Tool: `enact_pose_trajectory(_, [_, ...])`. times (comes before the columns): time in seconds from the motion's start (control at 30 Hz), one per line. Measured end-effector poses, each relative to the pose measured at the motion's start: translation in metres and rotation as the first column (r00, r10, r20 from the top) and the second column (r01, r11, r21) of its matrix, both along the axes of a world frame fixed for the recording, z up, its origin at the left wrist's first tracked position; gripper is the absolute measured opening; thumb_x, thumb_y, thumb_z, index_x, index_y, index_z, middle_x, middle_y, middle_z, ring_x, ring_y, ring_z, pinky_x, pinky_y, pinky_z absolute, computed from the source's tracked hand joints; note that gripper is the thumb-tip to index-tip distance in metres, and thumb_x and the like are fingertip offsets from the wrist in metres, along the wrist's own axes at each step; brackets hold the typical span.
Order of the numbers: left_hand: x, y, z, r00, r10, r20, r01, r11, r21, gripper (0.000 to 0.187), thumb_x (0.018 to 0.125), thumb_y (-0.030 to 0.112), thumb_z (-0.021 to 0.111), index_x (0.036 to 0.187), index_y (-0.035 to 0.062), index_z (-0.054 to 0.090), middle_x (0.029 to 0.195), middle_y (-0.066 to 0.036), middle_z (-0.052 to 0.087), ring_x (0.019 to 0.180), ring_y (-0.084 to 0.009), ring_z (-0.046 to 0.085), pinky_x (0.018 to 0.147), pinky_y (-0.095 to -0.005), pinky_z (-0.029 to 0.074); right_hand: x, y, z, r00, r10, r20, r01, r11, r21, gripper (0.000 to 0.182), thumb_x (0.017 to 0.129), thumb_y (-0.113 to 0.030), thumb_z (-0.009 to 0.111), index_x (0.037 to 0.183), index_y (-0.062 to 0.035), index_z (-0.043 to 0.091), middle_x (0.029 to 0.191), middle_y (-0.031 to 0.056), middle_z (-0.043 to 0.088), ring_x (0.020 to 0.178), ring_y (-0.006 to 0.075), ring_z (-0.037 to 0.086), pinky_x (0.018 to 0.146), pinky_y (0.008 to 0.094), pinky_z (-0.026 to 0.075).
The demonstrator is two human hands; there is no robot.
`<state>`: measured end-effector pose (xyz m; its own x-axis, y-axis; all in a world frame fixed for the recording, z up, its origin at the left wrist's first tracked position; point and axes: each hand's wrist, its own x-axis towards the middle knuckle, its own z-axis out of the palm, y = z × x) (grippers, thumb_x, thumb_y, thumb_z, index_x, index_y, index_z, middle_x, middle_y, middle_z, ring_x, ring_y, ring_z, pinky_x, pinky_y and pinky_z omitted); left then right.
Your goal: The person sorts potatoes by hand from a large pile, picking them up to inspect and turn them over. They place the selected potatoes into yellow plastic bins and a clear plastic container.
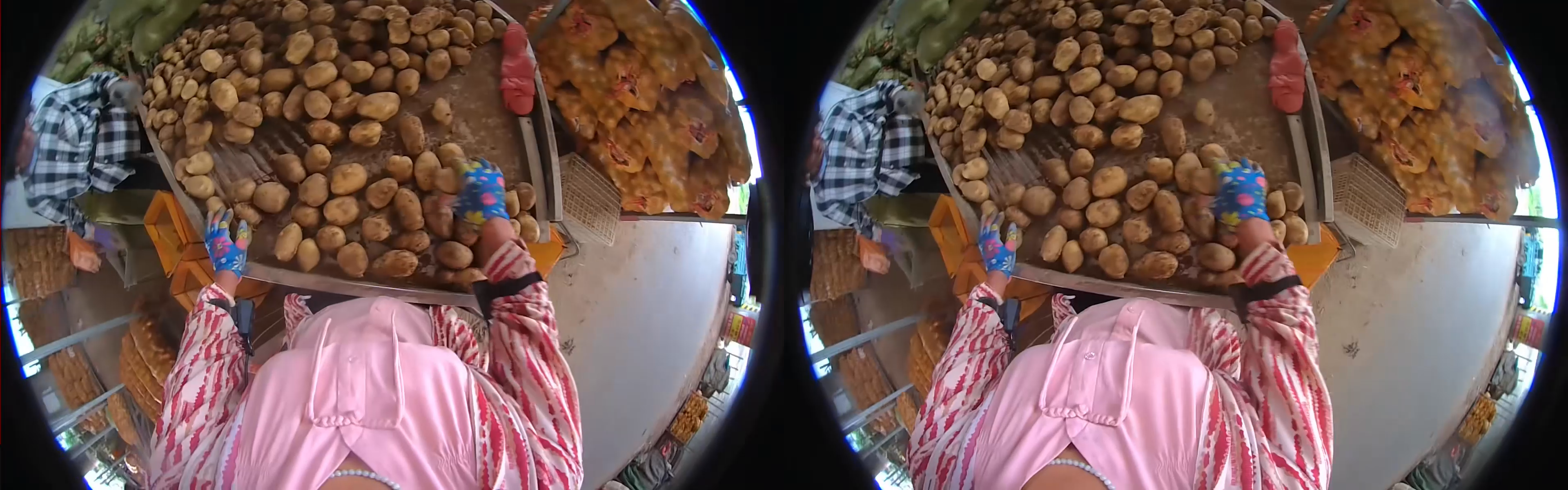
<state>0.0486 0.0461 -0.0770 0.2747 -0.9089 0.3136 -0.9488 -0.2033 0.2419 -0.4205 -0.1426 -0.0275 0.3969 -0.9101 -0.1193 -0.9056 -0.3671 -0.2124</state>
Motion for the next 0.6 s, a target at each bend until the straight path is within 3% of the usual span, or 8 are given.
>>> enact_pose_trajectory(0.03, [0.002, 0.001, -0.001, 1.0, 0.013, 0.005, -0.013, 1.0, 0.017, 0.037, 0.085, 0.023, 0.066, 0.116, 0.0043, 0.061, 0.128, -0.014, 0.055, 0.128, -0.0344, 0.043, 0.106, -0.0432, 0.035, -0.014, 0.007, 0.003, 0.98, 0.025, 0.196, -0.003, 0.994, -0.113, 0.068, 0.061, -0.034, 0.08, 0.12, -0.0098, 0.058, 0.108, 0.0161, 0.062, 0.105, 0.0368, 0.055, 0.091, 0.0463, 0.043])
enact_pose_trajectory(0.1, [-0.001, 0.0, -0.003, 0.999, 0.035, -0.008, -0.035, 0.999, 0.03, 0.036, 0.086, 0.023, 0.066, 0.116, 0.0044, 0.061, 0.128, -0.014, 0.055, 0.128, -0.034, 0.044, 0.106, -0.0432, 0.035, -0.054, 0.019, -0.013, 0.959, 0.135, 0.248, -0.062, 0.958, -0.279, 0.067, 0.06, -0.04, 0.078, 0.117, -0.0089, 0.059, 0.11, 0.0174, 0.059, 0.106, 0.0391, 0.054, 0.092, 0.0472, 0.044])
enact_pose_trajectory(0.17, [-0.011, -0.01, 0.002, 0.999, 0.039, -0.004, -0.039, 0.999, 0.037, 0.034, 0.087, 0.022, 0.064, 0.116, 0.0046, 0.061, 0.127, -0.014, 0.056, 0.127, -0.0345, 0.044, 0.105, -0.0437, 0.035, -0.065, 0.037, 0.011, 0.952, 0.064, 0.3, 0.037, 0.947, -0.318, 0.065, 0.058, -0.034, 0.078, 0.115, -0.0077, 0.06, 0.106, 0.0173, 0.06, 0.105, 0.0394, 0.055, 0.093, 0.0471, 0.043])
enact_pose_trajectory(0.2, [-0.004, 0.001, 0.007, 0.999, 0.025, 0.022, -0.026, 0.998, 0.058, 0.033, 0.088, 0.022, 0.063, 0.116, 0.0035, 0.061, 0.127, -0.014, 0.056, 0.127, -0.035, 0.044, 0.106, -0.0442, 0.036, -0.097, 0.074, -0.016, 0.932, 0.058, 0.358, 0.025, 0.975, -0.222, 0.067, 0.056, -0.029, 0.077, 0.117, -0.0068, 0.059, 0.11, 0.0178, 0.06, 0.108, 0.0396, 0.055, 0.095, 0.047, 0.043])
enact_pose_trajectory(0.23, [-0.002, 0.002, 0.007, 1.0, 0.013, 0.026, -0.015, 0.999, 0.052, 0.033, 0.088, 0.021, 0.063, 0.116, 0.0029, 0.061, 0.127, -0.015, 0.056, 0.127, -0.0352, 0.044, 0.106, -0.0444, 0.036, -0.103, 0.095, -0.012, 0.937, 0.143, 0.319, -0.047, 0.956, -0.291, 0.066, 0.059, -0.026, 0.076, 0.119, -0.003, 0.058, 0.116, 0.0219, 0.058, 0.104, 0.0423, 0.056, 0.092, 0.0481, 0.045])
enact_pose_trajectory(0.33, [-0.003, -0.001, 0.006, 0.999, 0.012, 0.039, -0.014, 0.998, 0.067, 0.032, 0.089, 0.019, 0.062, 0.115, 0.0012, 0.061, 0.127, -0.016, 0.055, 0.128, -0.0353, 0.043, 0.106, -0.045, 0.035, -0.107, 0.137, -0.009, 0.95, 0.057, 0.305, 0.014, 0.974, -0.225, 0.061, 0.064, -0.036, 0.075, 0.116, -0.0084, 0.06, 0.119, 0.0189, 0.057, 0.107, 0.0407, 0.056, 0.095, 0.0503, 0.042])
enact_pose_trajectory(0.47, [-0.001, 0.0, 0.002, 0.997, 0.022, 0.077, -0.03, 0.995, 0.094, 0.031, 0.089, 0.016, 0.062, 0.116, 0.0009, 0.06, 0.128, -0.015, 0.054, 0.128, -0.0345, 0.043, 0.106, -0.0443, 0.035, -0.082, 0.15, 0.007, 0.931, -0.034, 0.364, 0.149, 0.944, -0.293, 0.056, 0.067, -0.041, 0.075, 0.112, -0.0099, 0.063, 0.122, 0.0169, 0.057, 0.113, 0.0373, 0.053, 0.101, 0.0531, 0.035])
enact_pose_trajectory(0.6, [-0.004, -0.001, 0.006, 0.997, 0.009, 0.076, -0.017, 0.995, 0.102, 0.031, 0.09, 0.015, 0.061, 0.117, -0.0016, 0.059, 0.13, -0.016, 0.053, 0.128, -0.0341, 0.042, 0.106, -0.0428, 0.035, -0.066, 0.133, 0.019, 0.95, -0.025, 0.311, 0.095, 0.972, -0.213, 0.041, 0.068, -0.027, 0.075, 0.105, -0.0111, 0.065, 0.115, 0.0116, 0.061, 0.108, 0.0349, 0.056, 0.097, 0.0491, 0.04])
